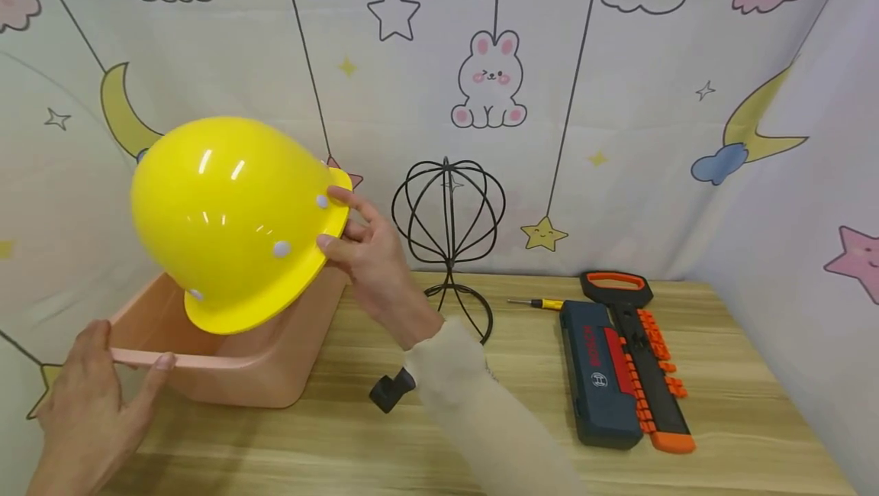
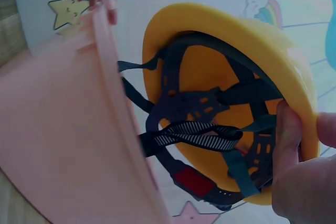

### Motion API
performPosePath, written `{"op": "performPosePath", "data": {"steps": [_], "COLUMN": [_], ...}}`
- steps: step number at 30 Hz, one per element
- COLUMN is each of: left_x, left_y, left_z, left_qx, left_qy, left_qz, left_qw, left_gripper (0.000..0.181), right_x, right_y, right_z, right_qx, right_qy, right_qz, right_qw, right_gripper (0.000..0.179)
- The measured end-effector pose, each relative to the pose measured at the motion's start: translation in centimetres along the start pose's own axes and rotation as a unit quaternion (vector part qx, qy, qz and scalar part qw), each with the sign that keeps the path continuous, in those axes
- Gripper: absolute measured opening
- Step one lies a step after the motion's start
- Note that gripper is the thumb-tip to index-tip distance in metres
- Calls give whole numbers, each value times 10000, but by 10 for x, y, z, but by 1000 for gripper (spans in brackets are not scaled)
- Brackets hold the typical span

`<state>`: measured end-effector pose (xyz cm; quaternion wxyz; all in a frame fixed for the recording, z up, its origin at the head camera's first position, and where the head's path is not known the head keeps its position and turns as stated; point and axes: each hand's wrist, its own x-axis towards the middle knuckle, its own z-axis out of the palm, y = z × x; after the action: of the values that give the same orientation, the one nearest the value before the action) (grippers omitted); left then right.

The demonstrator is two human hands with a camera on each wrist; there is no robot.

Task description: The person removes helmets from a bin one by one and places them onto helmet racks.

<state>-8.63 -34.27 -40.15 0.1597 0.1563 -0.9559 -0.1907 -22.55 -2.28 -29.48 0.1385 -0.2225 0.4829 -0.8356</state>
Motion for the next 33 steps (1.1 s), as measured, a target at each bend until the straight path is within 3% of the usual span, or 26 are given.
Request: {"op": "performPosePath", "data": {"steps": [11,19,26,33], "left_x": [-2,-2,0,-3], "left_y": [-2,-6,-7,-7], "left_z": [4,5,8,7], "left_qx": [-39,-266,-579,-564], "left_qy": [85,341,580,452], "left_qz": [175,386,680,546], "left_qw": [9998,9983,9943,9959], "left_gripper": [103,99,96,98], "right_x": [-34,-56,-65,-65], "right_y": [-51,-88,-108,-114], "right_z": [-18,-39,-64,-91], "right_qx": [459,518,506,888], "right_qy": [15,-5,-59,139], "right_qz": [-799,-1042,-1482,-1606], "right_qw": [9957,9932,9876,9829], "right_gripper": [67,65,58,56]}}
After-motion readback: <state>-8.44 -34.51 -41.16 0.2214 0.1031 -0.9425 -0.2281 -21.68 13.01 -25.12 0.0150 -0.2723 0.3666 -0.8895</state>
